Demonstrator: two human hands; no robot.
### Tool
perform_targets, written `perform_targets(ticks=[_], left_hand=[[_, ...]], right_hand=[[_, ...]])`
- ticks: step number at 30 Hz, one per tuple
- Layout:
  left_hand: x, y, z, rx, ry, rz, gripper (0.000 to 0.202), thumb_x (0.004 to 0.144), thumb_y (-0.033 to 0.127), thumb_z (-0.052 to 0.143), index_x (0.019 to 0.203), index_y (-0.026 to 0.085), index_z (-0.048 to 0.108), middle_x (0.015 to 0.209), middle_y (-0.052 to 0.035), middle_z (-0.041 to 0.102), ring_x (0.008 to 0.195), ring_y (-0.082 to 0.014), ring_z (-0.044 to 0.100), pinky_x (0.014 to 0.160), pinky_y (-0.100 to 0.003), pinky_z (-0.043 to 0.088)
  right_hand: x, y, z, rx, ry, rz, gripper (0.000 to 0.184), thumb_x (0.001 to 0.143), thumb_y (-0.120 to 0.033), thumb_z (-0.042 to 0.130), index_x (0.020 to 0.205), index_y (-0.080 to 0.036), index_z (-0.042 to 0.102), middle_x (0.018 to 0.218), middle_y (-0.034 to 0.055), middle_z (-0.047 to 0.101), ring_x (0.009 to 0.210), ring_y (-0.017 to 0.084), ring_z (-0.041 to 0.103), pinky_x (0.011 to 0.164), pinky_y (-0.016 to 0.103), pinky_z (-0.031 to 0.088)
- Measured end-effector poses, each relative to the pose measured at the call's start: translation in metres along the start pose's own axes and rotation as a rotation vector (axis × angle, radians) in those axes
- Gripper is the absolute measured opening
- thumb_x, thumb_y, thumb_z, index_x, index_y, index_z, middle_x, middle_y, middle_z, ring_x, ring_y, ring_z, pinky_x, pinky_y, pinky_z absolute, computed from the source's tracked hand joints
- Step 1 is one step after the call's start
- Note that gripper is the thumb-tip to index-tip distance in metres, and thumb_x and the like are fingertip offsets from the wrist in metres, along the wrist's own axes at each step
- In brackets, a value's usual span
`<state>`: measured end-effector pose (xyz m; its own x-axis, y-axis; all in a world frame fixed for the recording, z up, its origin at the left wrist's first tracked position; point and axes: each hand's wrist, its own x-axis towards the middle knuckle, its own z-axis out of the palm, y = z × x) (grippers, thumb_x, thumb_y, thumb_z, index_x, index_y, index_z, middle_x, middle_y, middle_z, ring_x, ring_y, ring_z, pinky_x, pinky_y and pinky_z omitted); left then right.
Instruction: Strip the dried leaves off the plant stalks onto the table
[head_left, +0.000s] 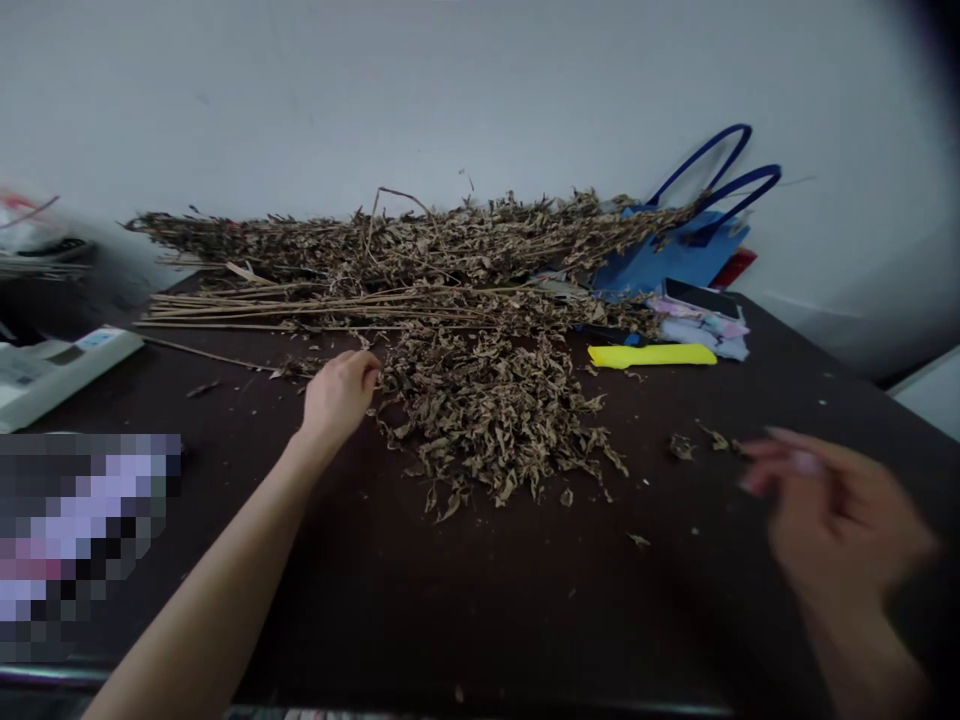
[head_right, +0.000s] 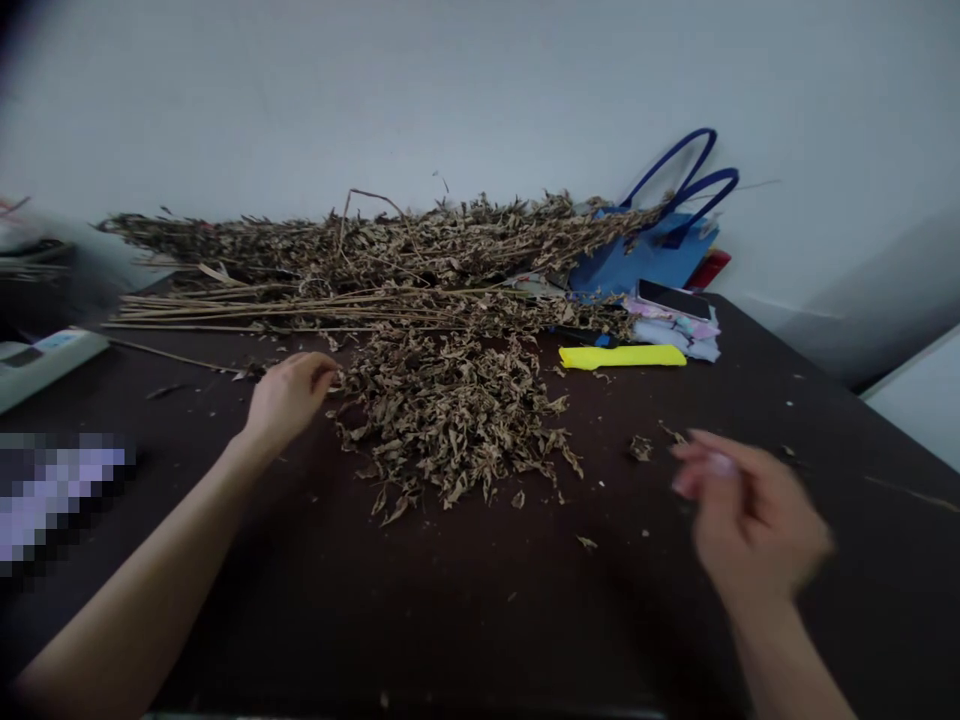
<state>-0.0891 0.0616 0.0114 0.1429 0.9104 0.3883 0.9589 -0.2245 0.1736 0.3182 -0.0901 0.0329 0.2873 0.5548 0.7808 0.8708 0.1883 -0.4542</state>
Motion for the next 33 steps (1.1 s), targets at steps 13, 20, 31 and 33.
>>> perform_targets(ticks=[13, 20, 31, 33], left_hand=[[0.004, -0.047, 0.032, 0.213, -0.099, -0.01, 0.031, 0.076, 0.011, 0.04, 0.095, 0.015, 0.065, 0.093, -0.0129, 0.064, 0.09, -0.0278, 0.057, 0.079, -0.038, 0.044], [0.004, -0.037, 0.022, 0.26, -0.086, -0.014, 0.027, 0.08, 0.014, 0.038, 0.083, 0.016, 0.065, 0.086, -0.014, 0.063, 0.087, -0.0304, 0.056, 0.069, -0.04, 0.042], [-0.006, 0.021, -0.004, 0.07, 0.251, 0.153, 0.019, 0.087, 0.019, 0.041, 0.095, 0.02, 0.059, 0.089, -0.0067, 0.065, 0.085, -0.0235, 0.057, 0.072, -0.035, 0.039], [-0.01, 0.032, -0.006, 0.008, 0.265, 0.213, 0.019, 0.088, 0.019, 0.041, 0.095, 0.019, 0.059, 0.091, -0.0062, 0.066, 0.085, -0.0221, 0.057, 0.073, -0.035, 0.04]], right_hand=[[-0.011, -0.05, 0.121, 0.182, -0.659, -0.427, 0.034, 0.088, -0.026, 0.047, 0.121, -0.026, 0.047, 0.117, 0.0063, 0.054, 0.114, 0.023, 0.046, 0.095, 0.044, 0.041], [-0.021, -0.04, 0.125, 0.001, -1.058, -0.352, 0.058, 0.088, -0.042, 0.044, 0.139, -0.035, 0.019, 0.147, 0.004, 0.017, 0.135, 0.03, 0.015, 0.102, 0.056, 0.029], [-0.028, -0.047, 0.128, 0.098, -1.001, -0.299, 0.053, 0.091, -0.036, 0.04, 0.138, -0.034, 0.018, 0.147, 0.0029, 0.018, 0.133, 0.024, 0.021, 0.104, 0.044, 0.033], [-0.028, -0.046, 0.128, 0.095, -1.006, -0.318, 0.053, 0.09, -0.037, 0.041, 0.138, -0.034, 0.019, 0.146, 0.0042, 0.02, 0.133, 0.025, 0.023, 0.103, 0.046, 0.034]])
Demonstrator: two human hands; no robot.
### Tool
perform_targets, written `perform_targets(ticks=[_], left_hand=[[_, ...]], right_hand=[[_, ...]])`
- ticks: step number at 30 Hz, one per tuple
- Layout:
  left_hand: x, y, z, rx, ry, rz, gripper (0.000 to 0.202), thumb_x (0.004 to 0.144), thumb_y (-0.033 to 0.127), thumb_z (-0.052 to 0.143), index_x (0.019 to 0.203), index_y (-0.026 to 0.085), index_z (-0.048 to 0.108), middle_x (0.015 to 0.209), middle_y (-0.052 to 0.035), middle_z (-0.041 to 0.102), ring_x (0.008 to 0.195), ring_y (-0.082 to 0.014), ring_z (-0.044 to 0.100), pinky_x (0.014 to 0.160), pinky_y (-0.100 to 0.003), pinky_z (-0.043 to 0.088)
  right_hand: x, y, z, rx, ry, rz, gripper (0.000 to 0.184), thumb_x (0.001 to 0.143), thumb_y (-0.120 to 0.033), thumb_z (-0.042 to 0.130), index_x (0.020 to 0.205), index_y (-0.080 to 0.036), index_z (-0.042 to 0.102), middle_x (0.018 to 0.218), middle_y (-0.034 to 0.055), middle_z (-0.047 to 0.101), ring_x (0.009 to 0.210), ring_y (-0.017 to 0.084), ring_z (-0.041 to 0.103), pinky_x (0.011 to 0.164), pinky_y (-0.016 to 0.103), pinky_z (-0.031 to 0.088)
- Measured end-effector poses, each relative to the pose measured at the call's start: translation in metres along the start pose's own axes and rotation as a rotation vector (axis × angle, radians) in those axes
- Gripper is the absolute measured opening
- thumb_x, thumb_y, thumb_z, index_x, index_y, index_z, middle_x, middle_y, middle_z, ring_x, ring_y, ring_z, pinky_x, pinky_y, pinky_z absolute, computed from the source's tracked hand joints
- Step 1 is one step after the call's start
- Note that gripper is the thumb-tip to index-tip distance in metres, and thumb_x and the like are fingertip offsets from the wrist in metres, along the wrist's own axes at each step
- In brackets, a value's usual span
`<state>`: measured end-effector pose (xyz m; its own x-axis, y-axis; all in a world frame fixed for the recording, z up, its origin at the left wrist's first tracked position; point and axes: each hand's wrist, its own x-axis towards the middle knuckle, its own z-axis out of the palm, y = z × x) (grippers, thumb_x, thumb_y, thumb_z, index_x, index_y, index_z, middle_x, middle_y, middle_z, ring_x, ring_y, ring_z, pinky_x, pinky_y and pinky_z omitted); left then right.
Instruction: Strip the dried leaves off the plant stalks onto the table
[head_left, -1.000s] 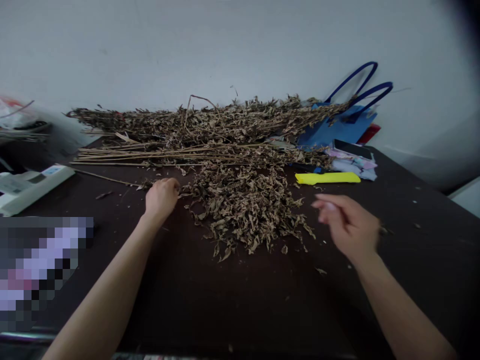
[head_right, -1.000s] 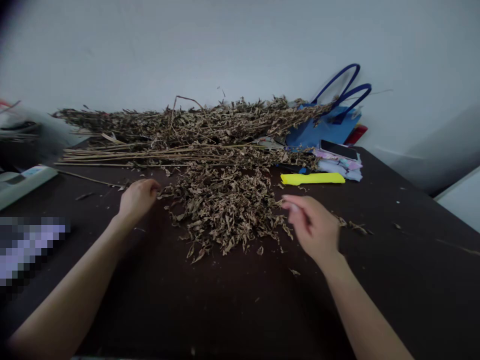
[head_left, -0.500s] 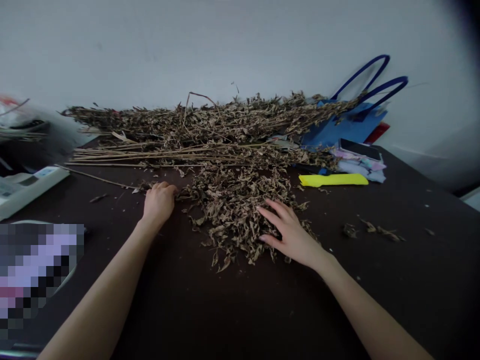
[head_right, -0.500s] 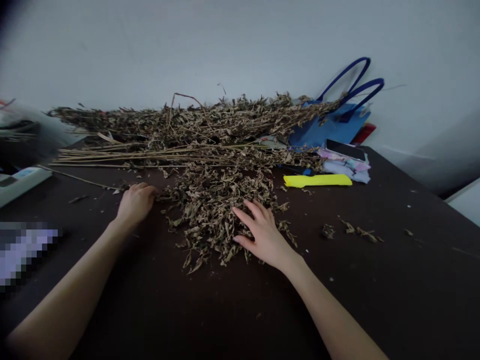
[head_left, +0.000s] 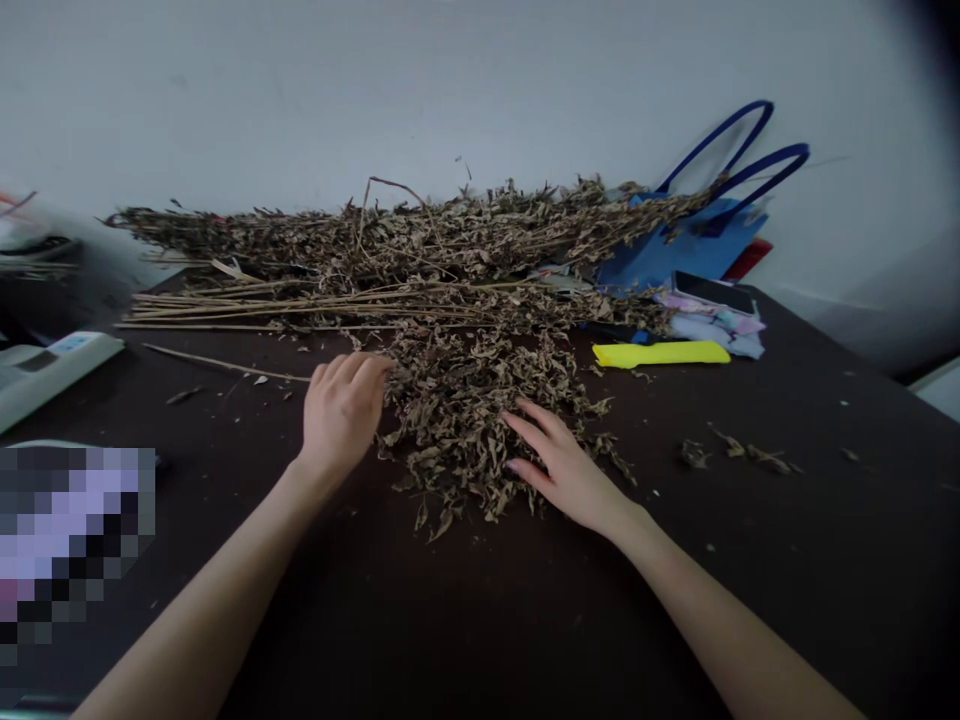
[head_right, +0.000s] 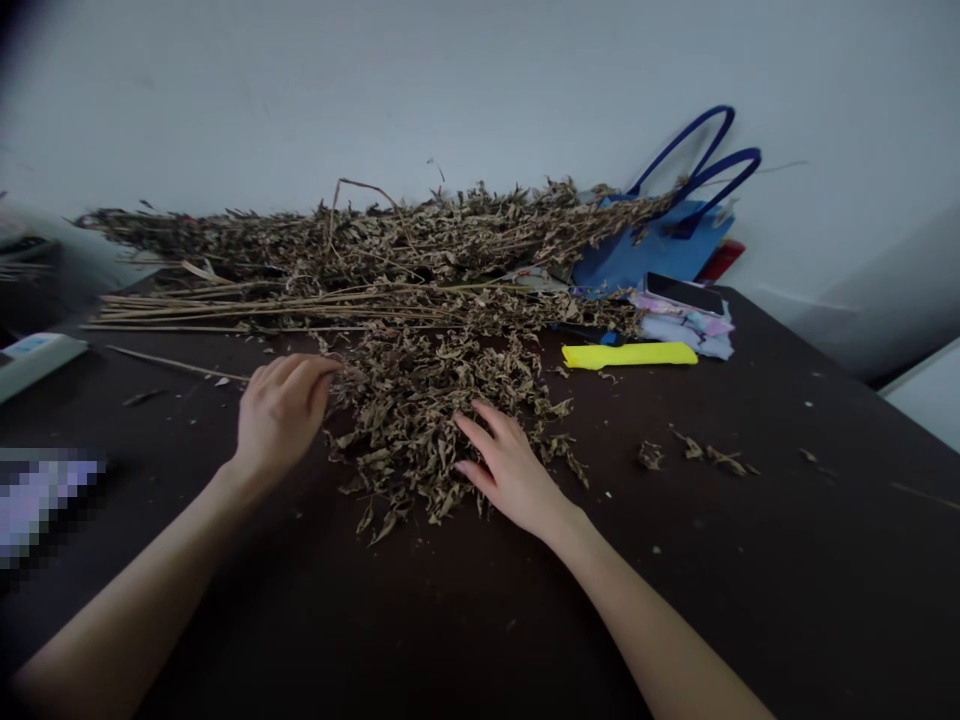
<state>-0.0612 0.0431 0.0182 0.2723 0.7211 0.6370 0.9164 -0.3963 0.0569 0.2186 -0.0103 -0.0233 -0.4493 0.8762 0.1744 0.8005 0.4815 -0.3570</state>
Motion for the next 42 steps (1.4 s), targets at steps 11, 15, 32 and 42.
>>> perform_targets(ticks=[11, 15, 32, 42], left_hand=[[-0.021, 0.052, -0.001, -0.274, -0.104, 0.352, 0.018, 0.087, 0.011, 0.045, 0.1, 0.015, 0.057, 0.096, -0.0074, 0.066, 0.083, -0.0188, 0.059, 0.07, -0.033, 0.043], [-0.024, 0.056, -0.002, -0.276, -0.111, 0.369, 0.018, 0.087, 0.011, 0.045, 0.102, 0.014, 0.056, 0.097, -0.0074, 0.066, 0.081, -0.0183, 0.061, 0.069, -0.033, 0.046], [-0.002, -0.023, 0.005, -0.127, -0.423, 0.025, 0.028, 0.069, 0.006, 0.046, 0.088, 0.017, 0.063, 0.088, -0.0079, 0.067, 0.084, -0.0235, 0.059, 0.078, -0.038, 0.046], [0.004, -0.016, -0.011, 0.016, -0.19, 0.02, 0.018, 0.083, 0.021, 0.046, 0.088, 0.022, 0.064, 0.086, -0.0058, 0.068, 0.087, -0.0273, 0.056, 0.073, -0.041, 0.04]], right_hand=[[0.001, -0.001, -0.004, -0.029, 0.111, -0.024, 0.051, 0.09, -0.038, 0.04, 0.138, -0.031, 0.023, 0.143, 0.0071, 0.027, 0.133, 0.028, 0.021, 0.104, 0.057, 0.025], [0.0, 0.0, -0.004, -0.043, 0.11, -0.035, 0.049, 0.09, -0.04, 0.04, 0.137, -0.03, 0.026, 0.139, 0.0066, 0.035, 0.133, 0.027, 0.021, 0.104, 0.058, 0.023], [-0.001, -0.013, -0.015, 0.105, 0.383, -0.133, 0.032, 0.09, -0.024, 0.043, 0.121, -0.025, 0.048, 0.124, 0.0055, 0.05, 0.122, 0.022, 0.04, 0.102, 0.047, 0.037], [0.002, -0.006, -0.005, 0.006, 0.196, -0.118, 0.034, 0.091, -0.03, 0.042, 0.124, -0.025, 0.044, 0.129, 0.0058, 0.046, 0.13, 0.023, 0.028, 0.104, 0.048, 0.033]])
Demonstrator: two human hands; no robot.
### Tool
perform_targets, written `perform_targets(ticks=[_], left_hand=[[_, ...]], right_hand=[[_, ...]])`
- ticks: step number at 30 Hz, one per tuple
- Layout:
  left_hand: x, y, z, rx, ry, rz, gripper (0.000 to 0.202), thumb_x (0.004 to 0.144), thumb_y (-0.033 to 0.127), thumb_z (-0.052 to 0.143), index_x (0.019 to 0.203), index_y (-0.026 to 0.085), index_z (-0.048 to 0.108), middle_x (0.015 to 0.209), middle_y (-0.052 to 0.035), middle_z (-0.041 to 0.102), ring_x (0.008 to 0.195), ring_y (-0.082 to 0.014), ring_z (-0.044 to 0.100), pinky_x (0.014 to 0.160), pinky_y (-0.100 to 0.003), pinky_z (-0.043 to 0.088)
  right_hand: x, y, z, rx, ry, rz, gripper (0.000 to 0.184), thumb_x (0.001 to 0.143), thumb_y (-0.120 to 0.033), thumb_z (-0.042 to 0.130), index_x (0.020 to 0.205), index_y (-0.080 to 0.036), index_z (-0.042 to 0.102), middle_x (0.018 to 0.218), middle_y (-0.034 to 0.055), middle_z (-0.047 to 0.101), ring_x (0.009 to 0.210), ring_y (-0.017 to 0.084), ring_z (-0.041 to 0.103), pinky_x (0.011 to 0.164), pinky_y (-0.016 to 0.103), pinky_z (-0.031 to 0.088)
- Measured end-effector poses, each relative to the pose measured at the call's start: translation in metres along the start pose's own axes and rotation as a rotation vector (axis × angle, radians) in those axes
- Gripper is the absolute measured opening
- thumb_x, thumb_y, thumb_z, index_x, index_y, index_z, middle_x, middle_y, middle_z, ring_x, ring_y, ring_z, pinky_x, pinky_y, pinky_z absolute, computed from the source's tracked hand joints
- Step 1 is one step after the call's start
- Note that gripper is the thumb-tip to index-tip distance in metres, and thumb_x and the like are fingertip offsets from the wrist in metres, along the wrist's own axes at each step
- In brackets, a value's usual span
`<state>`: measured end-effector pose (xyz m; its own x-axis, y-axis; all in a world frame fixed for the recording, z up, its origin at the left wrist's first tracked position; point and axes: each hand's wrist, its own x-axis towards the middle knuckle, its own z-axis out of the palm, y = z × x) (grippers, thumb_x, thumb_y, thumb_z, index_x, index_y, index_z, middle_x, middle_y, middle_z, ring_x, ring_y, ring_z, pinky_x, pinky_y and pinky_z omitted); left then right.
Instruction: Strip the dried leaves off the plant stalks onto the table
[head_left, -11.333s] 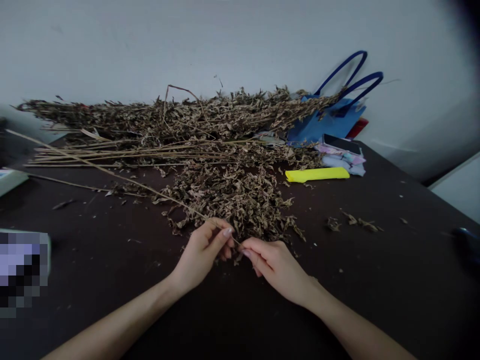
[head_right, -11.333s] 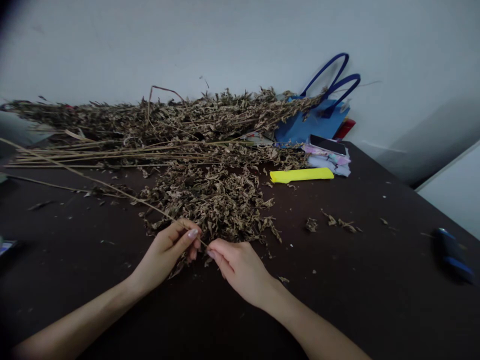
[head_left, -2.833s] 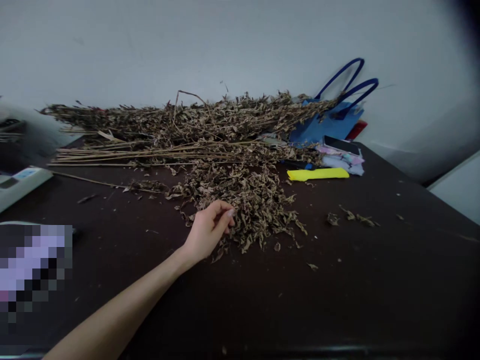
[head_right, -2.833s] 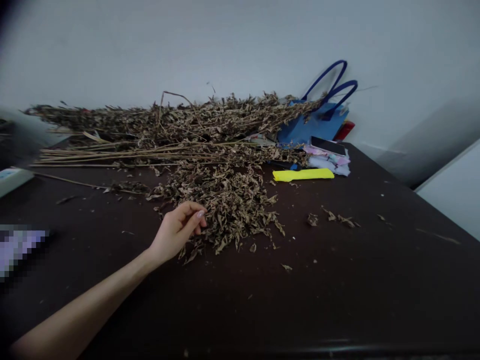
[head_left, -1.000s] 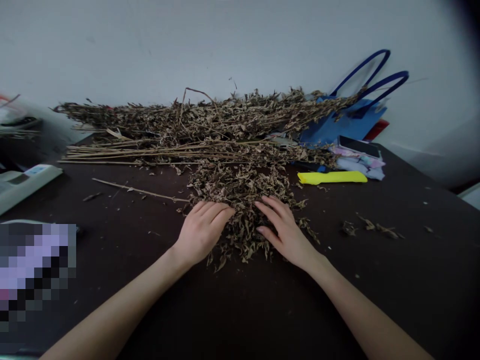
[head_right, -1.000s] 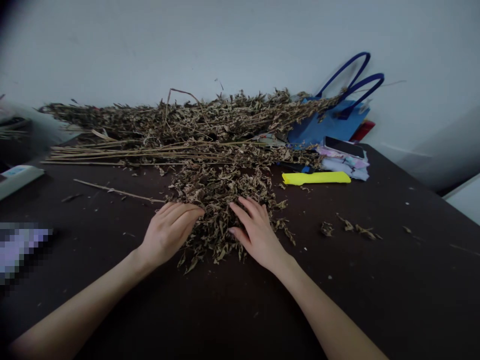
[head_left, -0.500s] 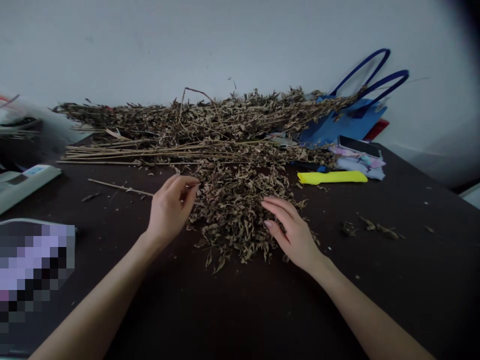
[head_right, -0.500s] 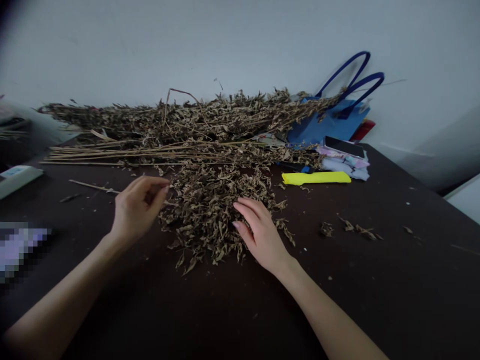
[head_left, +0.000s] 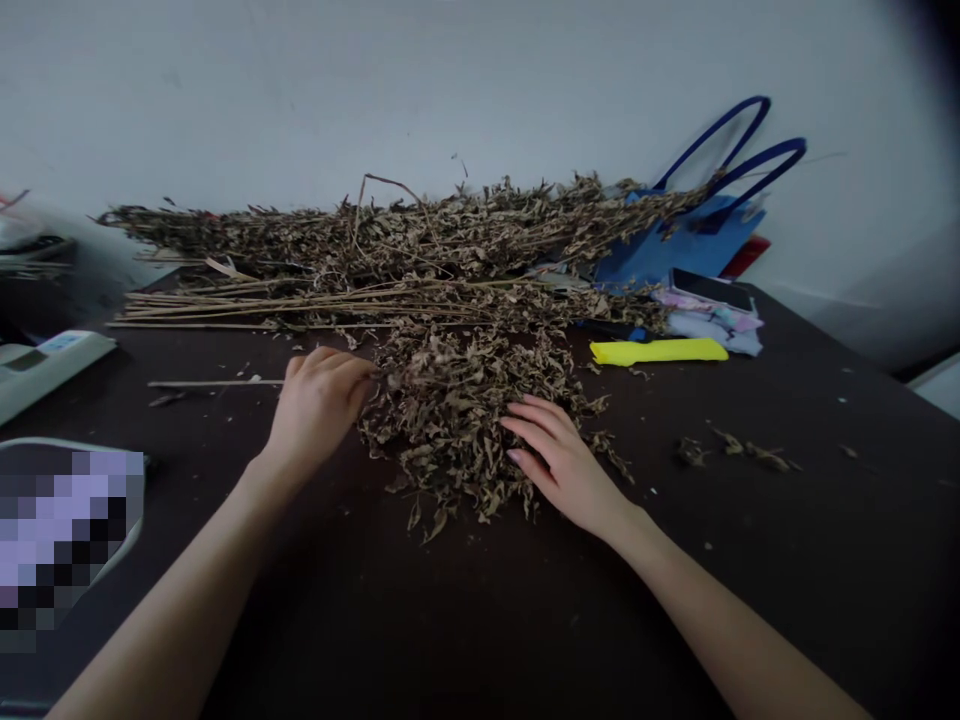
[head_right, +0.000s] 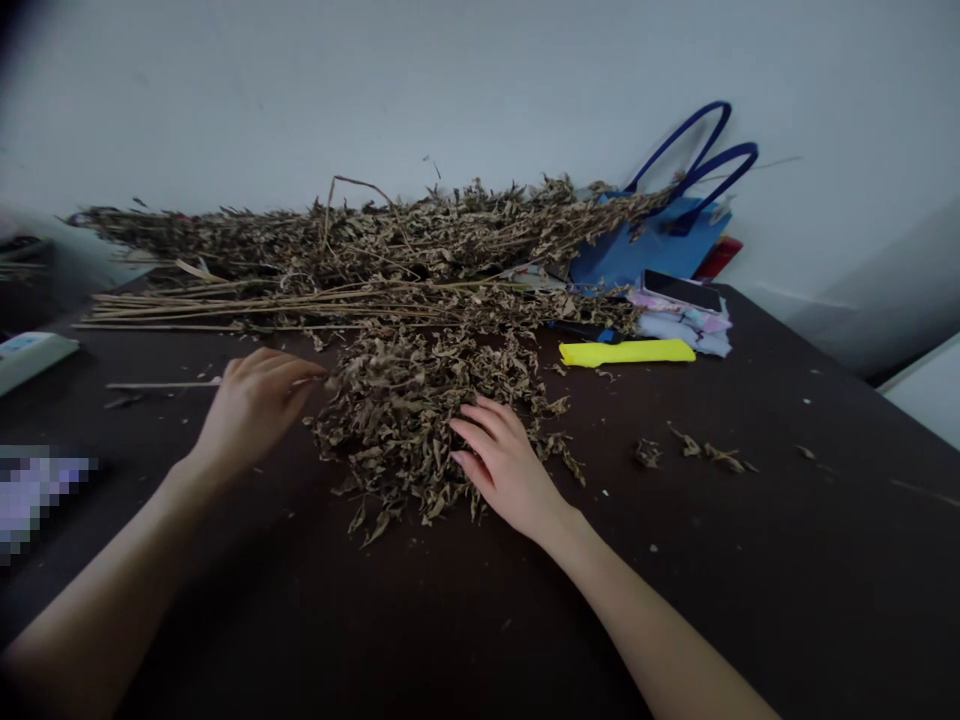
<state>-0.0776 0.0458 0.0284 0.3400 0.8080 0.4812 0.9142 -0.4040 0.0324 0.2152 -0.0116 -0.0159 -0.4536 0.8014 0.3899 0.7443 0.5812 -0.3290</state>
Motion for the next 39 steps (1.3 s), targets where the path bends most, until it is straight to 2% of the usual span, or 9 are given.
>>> perform_targets(ticks=[4, 9, 13, 16, 22, 27, 30, 32, 39], left_hand=[[-0.002, 0.017, -0.005, -0.075, 0.109, 0.071, 0.018, 0.086, 0.023, 0.045, 0.093, 0.022, 0.062, 0.089, -0.0051, 0.067, 0.088, -0.0244, 0.057, 0.077, -0.04, 0.039], [-0.006, 0.039, -0.002, -0.198, 0.111, 0.161, 0.015, 0.087, 0.02, 0.046, 0.093, 0.021, 0.06, 0.088, -0.0043, 0.067, 0.085, -0.0206, 0.058, 0.077, -0.036, 0.039], [-0.009, 0.049, 0.001, -0.269, 0.104, 0.231, 0.014, 0.087, 0.016, 0.047, 0.092, 0.02, 0.059, 0.09, -0.0042, 0.067, 0.086, -0.0193, 0.057, 0.078, -0.036, 0.039], [-0.012, 0.054, 0.004, -0.319, 0.087, 0.303, 0.014, 0.086, 0.014, 0.048, 0.095, 0.019, 0.059, 0.092, -0.0044, 0.067, 0.089, -0.0186, 0.057, 0.079, -0.035, 0.039], [-0.015, 0.062, 0.009, -0.362, -0.045, 0.486, 0.019, 0.089, 0.014, 0.043, 0.1, 0.018, 0.058, 0.095, -0.006, 0.066, 0.093, -0.019, 0.055, 0.082, -0.036, 0.038], [-0.015, 0.066, 0.01, -0.354, -0.111, 0.527, 0.02, 0.091, 0.016, 0.041, 0.099, 0.018, 0.059, 0.096, -0.0064, 0.065, 0.094, -0.0196, 0.055, 0.082, -0.036, 0.037], [-0.015, 0.067, 0.009, -0.344, -0.141, 0.544, 0.021, 0.092, 0.018, 0.039, 0.097, 0.017, 0.06, 0.094, -0.0069, 0.065, 0.092, -0.0197, 0.055, 0.082, -0.036, 0.037], [-0.016, 0.068, 0.008, -0.335, -0.164, 0.552, 0.023, 0.092, 0.019, 0.038, 0.098, 0.017, 0.06, 0.094, -0.0074, 0.064, 0.092, -0.0201, 0.054, 0.082, -0.037, 0.037], [-0.018, 0.072, 0.008, -0.329, -0.191, 0.585, 0.024, 0.092, 0.018, 0.037, 0.101, 0.017, 0.059, 0.096, -0.0082, 0.064, 0.094, -0.0207, 0.054, 0.084, -0.038, 0.037]], right_hand=[[-0.001, 0.002, 0.0, -0.018, -0.035, -0.007, 0.04, 0.09, -0.035, 0.042, 0.129, -0.027, 0.039, 0.132, 0.0063, 0.043, 0.13, 0.026, 0.028, 0.104, 0.055, 0.029], [-0.003, -0.002, 0.004, -0.08, -0.175, -0.055, 0.063, 0.082, -0.045, 0.053, 0.138, -0.032, 0.026, 0.145, 0.0079, 0.024, 0.134, 0.034, 0.016, 0.101, 0.064, 0.021], [-0.005, 0.003, 0.015, -0.024, -0.137, -0.026, 0.045, 0.087, -0.03, 0.048, 0.131, -0.032, 0.038, 0.139, 0.007, 0.033, 0.132, 0.029, 0.024, 0.101, 0.055, 0.033], [-0.006, 0.011, 0.019, 0.085, -0.037, 0.056, 0.042, 0.089, -0.024, 0.04, 0.131, -0.03, 0.037, 0.138, 0.0071, 0.034, 0.128, 0.024, 0.033, 0.099, 0.048, 0.039], [-0.003, 0.02, 0.003, 0.158, -0.08, 0.028, 0.044, 0.088, -0.029, 0.044, 0.132, -0.031, 0.037, 0.143, 0.0048, 0.027, 0.133, 0.023, 0.023, 0.103, 0.045, 0.034], [0.002, 0.016, -0.023, 0.187, 0.034, 0.098, 0.027, 0.088, -0.028, 0.047, 0.114, -0.029, 0.055, 0.126, 0.0035, 0.05, 0.12, 0.02, 0.042, 0.098, 0.044, 0.039], [0.002, 0.006, -0.033, 0.247, 0.122, 0.178, 0.021, 0.089, -0.027, 0.045, 0.103, -0.025, 0.061, 0.104, 0.0041, 0.061, 0.091, 0.017, 0.058, 0.075, 0.034, 0.051], [0.001, -0.001, -0.036, 0.278, 0.095, 0.211, 0.022, 0.089, -0.026, 0.044, 0.103, -0.023, 0.061, 0.097, 0.0045, 0.063, 0.078, 0.014, 0.059, 0.064, 0.028, 0.05], [-0.001, -0.004, -0.034, 0.205, -0.065, 0.211, 0.027, 0.088, -0.021, 0.044, 0.11, -0.024, 0.058, 0.1, 0.0036, 0.063, 0.082, 0.014, 0.059, 0.072, 0.027, 0.048]])
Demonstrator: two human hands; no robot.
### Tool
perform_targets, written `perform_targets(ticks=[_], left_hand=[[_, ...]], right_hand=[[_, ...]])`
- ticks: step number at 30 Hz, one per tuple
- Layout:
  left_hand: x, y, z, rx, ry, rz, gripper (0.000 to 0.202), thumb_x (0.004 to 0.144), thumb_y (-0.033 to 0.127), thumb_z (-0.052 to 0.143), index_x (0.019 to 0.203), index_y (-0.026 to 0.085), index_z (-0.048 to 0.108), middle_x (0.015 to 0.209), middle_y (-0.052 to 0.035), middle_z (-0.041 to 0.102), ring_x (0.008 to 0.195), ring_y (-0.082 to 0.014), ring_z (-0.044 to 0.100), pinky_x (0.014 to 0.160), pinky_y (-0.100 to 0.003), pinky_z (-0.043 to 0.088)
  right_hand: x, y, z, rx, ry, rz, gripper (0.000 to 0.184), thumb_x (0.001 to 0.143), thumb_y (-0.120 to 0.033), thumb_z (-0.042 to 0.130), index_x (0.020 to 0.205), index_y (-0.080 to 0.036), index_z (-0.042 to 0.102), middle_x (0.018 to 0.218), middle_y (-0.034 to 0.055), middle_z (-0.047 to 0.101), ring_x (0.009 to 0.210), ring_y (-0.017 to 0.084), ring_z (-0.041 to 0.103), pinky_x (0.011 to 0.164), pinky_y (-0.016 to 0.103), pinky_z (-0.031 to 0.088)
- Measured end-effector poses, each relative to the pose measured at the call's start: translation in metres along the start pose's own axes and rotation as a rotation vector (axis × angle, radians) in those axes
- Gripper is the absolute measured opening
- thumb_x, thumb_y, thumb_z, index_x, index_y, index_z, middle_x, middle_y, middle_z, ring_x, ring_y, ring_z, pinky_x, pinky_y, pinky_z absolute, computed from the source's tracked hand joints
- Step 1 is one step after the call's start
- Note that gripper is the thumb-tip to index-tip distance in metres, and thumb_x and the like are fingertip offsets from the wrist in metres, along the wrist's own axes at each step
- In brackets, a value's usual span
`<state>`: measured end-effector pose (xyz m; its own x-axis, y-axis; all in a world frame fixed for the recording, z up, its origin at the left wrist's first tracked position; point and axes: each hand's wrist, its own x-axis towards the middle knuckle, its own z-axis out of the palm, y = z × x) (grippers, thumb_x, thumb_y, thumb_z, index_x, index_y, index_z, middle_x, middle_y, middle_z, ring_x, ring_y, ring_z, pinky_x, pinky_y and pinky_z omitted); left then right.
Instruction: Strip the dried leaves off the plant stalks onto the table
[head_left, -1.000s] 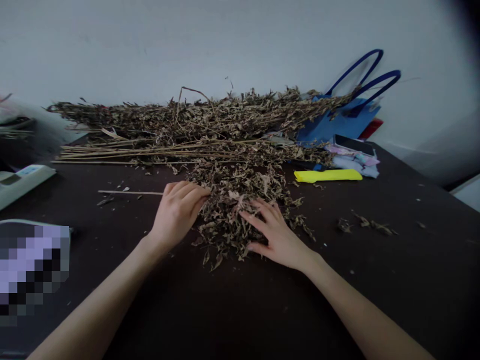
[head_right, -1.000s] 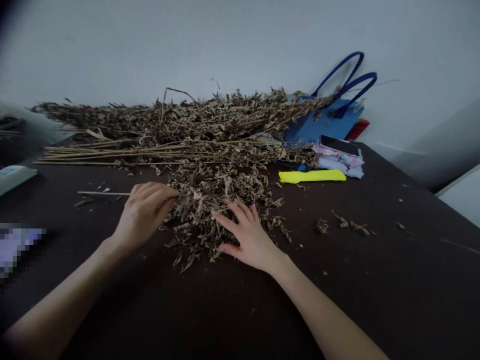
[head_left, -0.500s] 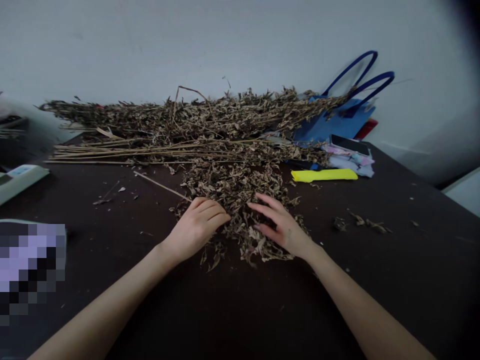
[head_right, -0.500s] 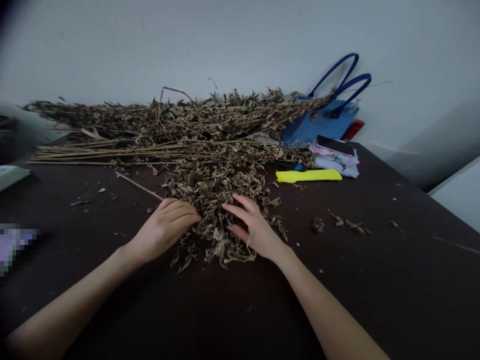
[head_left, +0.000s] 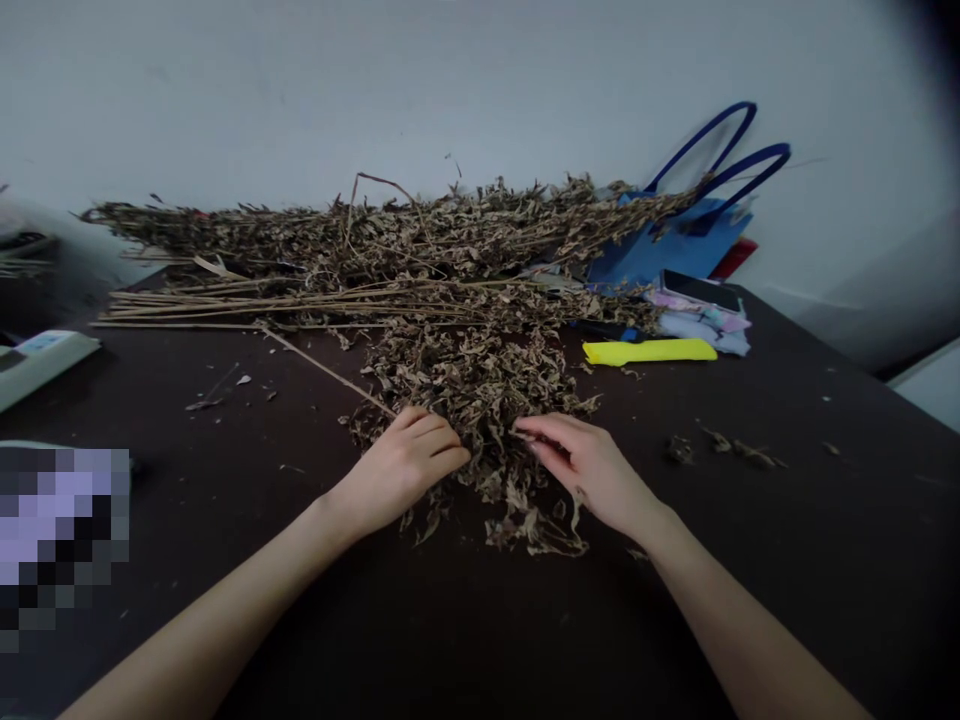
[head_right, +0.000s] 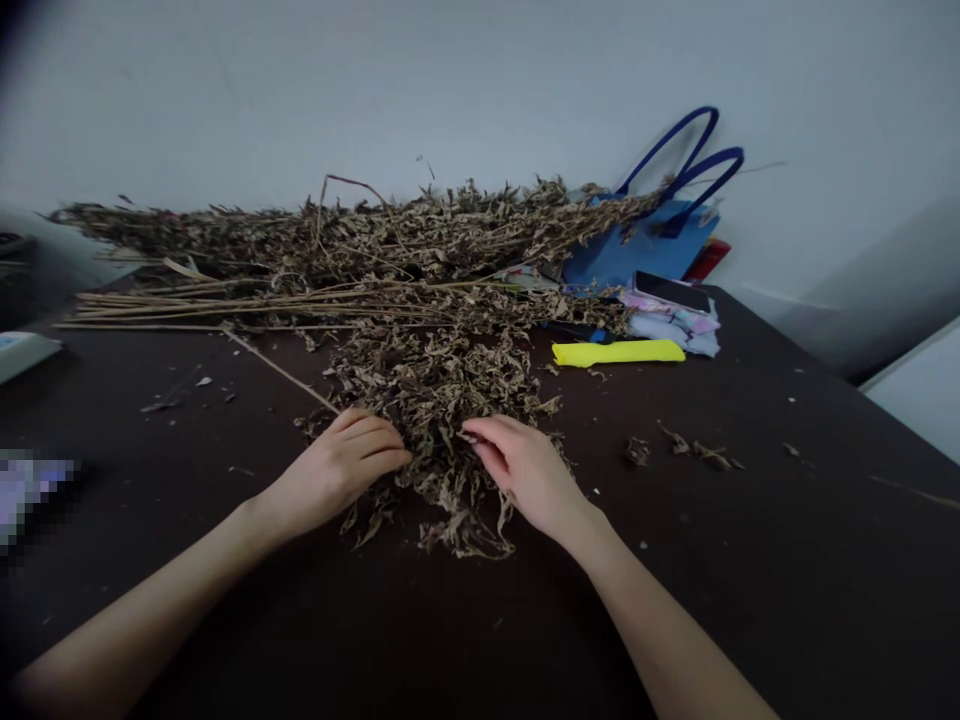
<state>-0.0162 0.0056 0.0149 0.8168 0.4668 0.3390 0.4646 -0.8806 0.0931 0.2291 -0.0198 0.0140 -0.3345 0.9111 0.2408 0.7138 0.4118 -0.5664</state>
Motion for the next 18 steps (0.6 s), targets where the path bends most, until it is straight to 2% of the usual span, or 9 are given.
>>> perform_targets(ticks=[3, 5, 6, 8, 11, 13, 18], left_hand=[[0.0, 0.001, 0.0, 0.005, -0.001, 0.006, 0.024, 0.092, 0.019, 0.037, 0.102, 0.018, 0.059, 0.096, -0.008, 0.064, 0.094, -0.0205, 0.054, 0.084, -0.038, 0.037], [0.0, 0.002, -0.001, 0.009, -0.007, 0.008, 0.024, 0.093, 0.019, 0.036, 0.104, 0.017, 0.058, 0.096, -0.0078, 0.064, 0.094, -0.0204, 0.053, 0.085, -0.039, 0.037], [0.0, 0.002, -0.001, 0.011, -0.011, 0.011, 0.025, 0.093, 0.019, 0.036, 0.104, 0.017, 0.058, 0.095, -0.0077, 0.064, 0.094, -0.0203, 0.053, 0.085, -0.039, 0.037], [0.0, 0.003, -0.001, 0.014, -0.021, 0.017, 0.025, 0.093, 0.02, 0.035, 0.105, 0.017, 0.057, 0.095, -0.0075, 0.063, 0.094, -0.0203, 0.053, 0.085, -0.039, 0.036], [0.0, 0.003, -0.001, 0.016, -0.035, 0.025, 0.026, 0.094, 0.021, 0.034, 0.104, 0.017, 0.057, 0.093, -0.007, 0.063, 0.093, -0.0208, 0.052, 0.086, -0.04, 0.035], [0.001, 0.004, -0.001, 0.018, -0.043, 0.026, 0.026, 0.094, 0.021, 0.033, 0.103, 0.017, 0.058, 0.092, -0.0067, 0.063, 0.093, -0.0207, 0.053, 0.086, -0.04, 0.035], [0.002, 0.006, 0.001, 0.031, -0.05, 0.0, 0.025, 0.093, 0.019, 0.035, 0.103, 0.017, 0.058, 0.09, -0.0057, 0.063, 0.09, -0.0192, 0.054, 0.088, -0.04, 0.034]], right_hand=[[-0.001, -0.002, -0.003, 0.004, 0.023, 0.032, 0.029, 0.088, -0.025, 0.043, 0.115, -0.023, 0.054, 0.098, 0.0038, 0.062, 0.074, 0.012, 0.057, 0.066, 0.026, 0.046], [-0.001, -0.006, -0.006, 0.004, 0.058, 0.06, 0.024, 0.09, -0.03, 0.042, 0.104, -0.021, 0.059, 0.085, 0.0025, 0.063, 0.066, 0.011, 0.055, 0.062, 0.025, 0.044], [-0.002, -0.01, -0.007, 0.009, 0.033, 0.072, 0.024, 0.09, -0.032, 0.041, 0.097, -0.02, 0.061, 0.078, 0.0015, 0.062, 0.062, 0.011, 0.054, 0.06, 0.025, 0.042], [-0.004, -0.016, -0.008, 0.039, -0.102, 0.074, 0.026, 0.09, -0.037, 0.042, 0.088, -0.021, 0.062, 0.07, -0.0002, 0.061, 0.058, 0.01, 0.052, 0.055, 0.024, 0.039], [-0.006, -0.023, -0.005, 0.07, -0.308, 0.059, 0.021, 0.084, -0.04, 0.052, 0.09, -0.022, 0.062, 0.075, -0.0009, 0.063, 0.061, 0.01, 0.053, 0.054, 0.023, 0.037], [-0.007, -0.024, -0.001, 0.055, -0.349, 0.064, 0.017, 0.081, -0.036, 0.056, 0.089, -0.023, 0.062, 0.076, -0.0014, 0.063, 0.065, 0.01, 0.054, 0.058, 0.023, 0.037], [-0.006, -0.02, 0.008, 0.023, -0.372, 0.05, 0.008, 0.082, -0.026, 0.054, 0.081, -0.022, 0.06, 0.075, -0.0029, 0.062, 0.067, 0.01, 0.054, 0.061, 0.023, 0.036]])
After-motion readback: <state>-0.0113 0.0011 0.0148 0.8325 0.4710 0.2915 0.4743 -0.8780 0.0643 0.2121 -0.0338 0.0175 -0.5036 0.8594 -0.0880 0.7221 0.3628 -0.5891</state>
